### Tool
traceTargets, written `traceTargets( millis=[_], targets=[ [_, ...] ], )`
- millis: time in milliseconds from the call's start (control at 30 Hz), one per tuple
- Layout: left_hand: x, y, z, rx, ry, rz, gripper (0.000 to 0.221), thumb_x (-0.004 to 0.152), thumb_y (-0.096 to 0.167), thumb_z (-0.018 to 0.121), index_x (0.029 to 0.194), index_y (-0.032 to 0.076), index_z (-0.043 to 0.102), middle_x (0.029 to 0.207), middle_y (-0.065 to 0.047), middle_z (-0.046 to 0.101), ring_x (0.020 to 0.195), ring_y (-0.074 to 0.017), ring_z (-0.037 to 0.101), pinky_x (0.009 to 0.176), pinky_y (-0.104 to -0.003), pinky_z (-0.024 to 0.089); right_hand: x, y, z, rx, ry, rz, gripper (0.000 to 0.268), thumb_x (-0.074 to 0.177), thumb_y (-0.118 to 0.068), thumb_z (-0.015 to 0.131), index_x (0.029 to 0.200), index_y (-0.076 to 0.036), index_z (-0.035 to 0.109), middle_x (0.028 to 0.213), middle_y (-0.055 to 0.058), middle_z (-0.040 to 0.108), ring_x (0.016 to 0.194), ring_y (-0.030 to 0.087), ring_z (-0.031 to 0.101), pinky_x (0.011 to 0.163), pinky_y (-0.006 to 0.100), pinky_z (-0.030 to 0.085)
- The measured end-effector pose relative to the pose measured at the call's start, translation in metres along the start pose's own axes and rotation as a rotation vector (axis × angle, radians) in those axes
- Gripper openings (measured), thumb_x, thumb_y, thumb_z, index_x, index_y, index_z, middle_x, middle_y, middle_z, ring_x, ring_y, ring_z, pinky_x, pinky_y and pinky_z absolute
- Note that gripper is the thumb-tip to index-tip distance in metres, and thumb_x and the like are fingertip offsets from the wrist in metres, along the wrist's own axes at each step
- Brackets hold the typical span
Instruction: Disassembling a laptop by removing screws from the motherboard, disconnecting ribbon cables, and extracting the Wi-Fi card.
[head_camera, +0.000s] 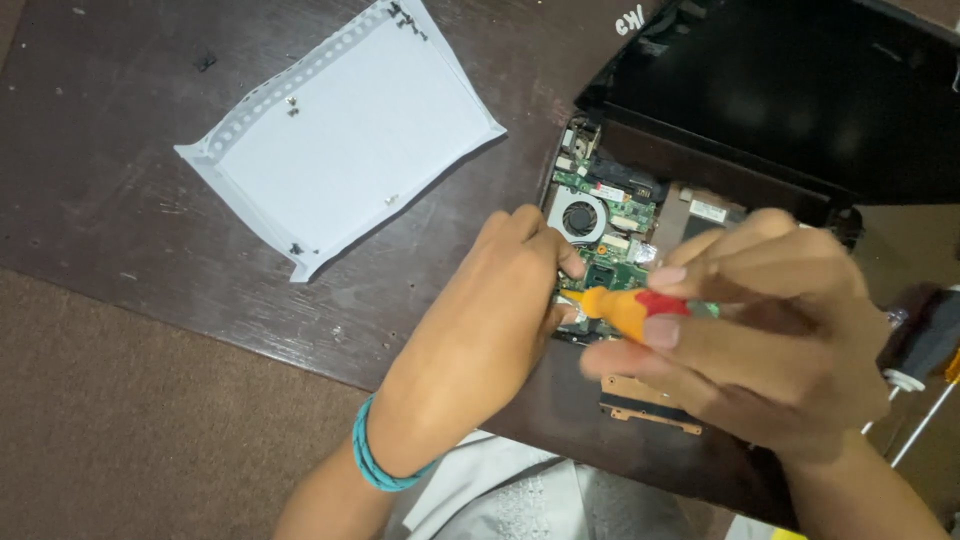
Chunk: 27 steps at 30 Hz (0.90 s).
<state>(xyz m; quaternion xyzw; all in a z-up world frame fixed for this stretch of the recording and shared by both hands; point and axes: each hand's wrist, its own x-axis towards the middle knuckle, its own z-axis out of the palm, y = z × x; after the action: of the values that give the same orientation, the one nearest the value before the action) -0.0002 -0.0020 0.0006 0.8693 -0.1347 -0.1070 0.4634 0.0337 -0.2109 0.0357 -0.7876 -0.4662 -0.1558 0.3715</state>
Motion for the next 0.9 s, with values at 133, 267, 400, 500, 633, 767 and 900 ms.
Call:
traceTargets(
  millis=[133,267,400,500,633,767,900],
  targets=[
    [0.002,0.001,0.000,-0.003,0.016,-0.017,0.025,0.085,-0.005,0.066,0.109,0.003,0.065,0.103,-0.013,0.056,0.094,-0.0347,0.054,0.079,-0.042,0.046,0.011,-0.003,-0.003,0.092,-0.006,-0.028,0.023,0.090,-0.022,0.070,0.103,-0.004,0.064,0.108,0.022,0.061,0.091,0.024,0.071,0.082,0.033,0.068],
    [0.001,0.001,0.001,-0.007,0.064,0.028,0.033,0.080,-0.015,0.054,0.106,0.002,0.065,0.099,-0.015,0.056,0.089,-0.0363,0.054,0.076,-0.044,0.044,0.026,-0.013,-0.005,0.194,-0.096,0.025,0.016,0.094,0.008,0.063,0.109,0.006,0.058,0.109,0.033,0.073,0.101,0.034,0.085,0.090,0.038,0.076],
    [0.004,0.003,0.001,0.000,0.039,-0.016,0.045,0.074,-0.023,0.043,0.100,0.004,0.066,0.097,-0.015,0.058,0.087,-0.0372,0.057,0.072,-0.042,0.046,-0.001,0.004,-0.002,0.111,0.008,0.027,0.037,0.086,-0.006,0.095,0.107,-0.012,0.064,0.116,0.016,0.059,0.094,0.021,0.071,0.088,0.031,0.067],
    [0.003,0.002,0.003,0.020,0.025,-0.027,0.050,0.072,-0.024,0.037,0.102,0.004,0.065,0.099,-0.014,0.054,0.087,-0.0361,0.054,0.071,-0.043,0.045,0.016,-0.007,-0.006,0.045,-0.063,-0.023,0.035,0.088,-0.022,0.088,0.112,-0.006,0.068,0.111,0.015,0.061,0.095,0.024,0.071,0.081,0.034,0.058],
    [0.001,0.001,0.002,0.050,0.053,0.058,0.044,0.075,-0.019,0.039,0.102,0.004,0.064,0.097,-0.015,0.053,0.082,-0.0367,0.050,0.072,-0.045,0.040,0.027,-0.012,-0.006,0.082,-0.092,-0.009,0.016,0.093,0.001,0.068,0.107,0.003,0.063,0.117,0.034,0.067,0.106,0.036,0.079,0.095,0.043,0.071],
    [0.000,0.001,0.000,0.008,0.038,0.065,0.050,0.071,-0.018,0.035,0.107,0.000,0.063,0.101,-0.017,0.054,0.086,-0.0371,0.051,0.073,-0.044,0.043,0.006,-0.025,-0.005,0.256,-0.054,0.444,0.052,0.067,-0.006,0.099,0.107,-0.001,0.066,0.102,0.008,0.066,0.092,0.017,0.072,0.085,0.025,0.062],
    [0.002,0.004,-0.001,0.098,-0.014,0.005,0.025,0.082,-0.014,0.041,0.084,0.007,0.055,0.091,-0.014,0.050,0.080,-0.0344,0.046,0.067,-0.047,0.038,0.018,-0.007,-0.008,0.164,-0.188,0.011,0.025,0.104,-0.015,0.054,0.128,-0.009,0.060,0.133,0.031,0.060,0.118,0.036,0.075,0.109,0.045,0.066]
  ],
)
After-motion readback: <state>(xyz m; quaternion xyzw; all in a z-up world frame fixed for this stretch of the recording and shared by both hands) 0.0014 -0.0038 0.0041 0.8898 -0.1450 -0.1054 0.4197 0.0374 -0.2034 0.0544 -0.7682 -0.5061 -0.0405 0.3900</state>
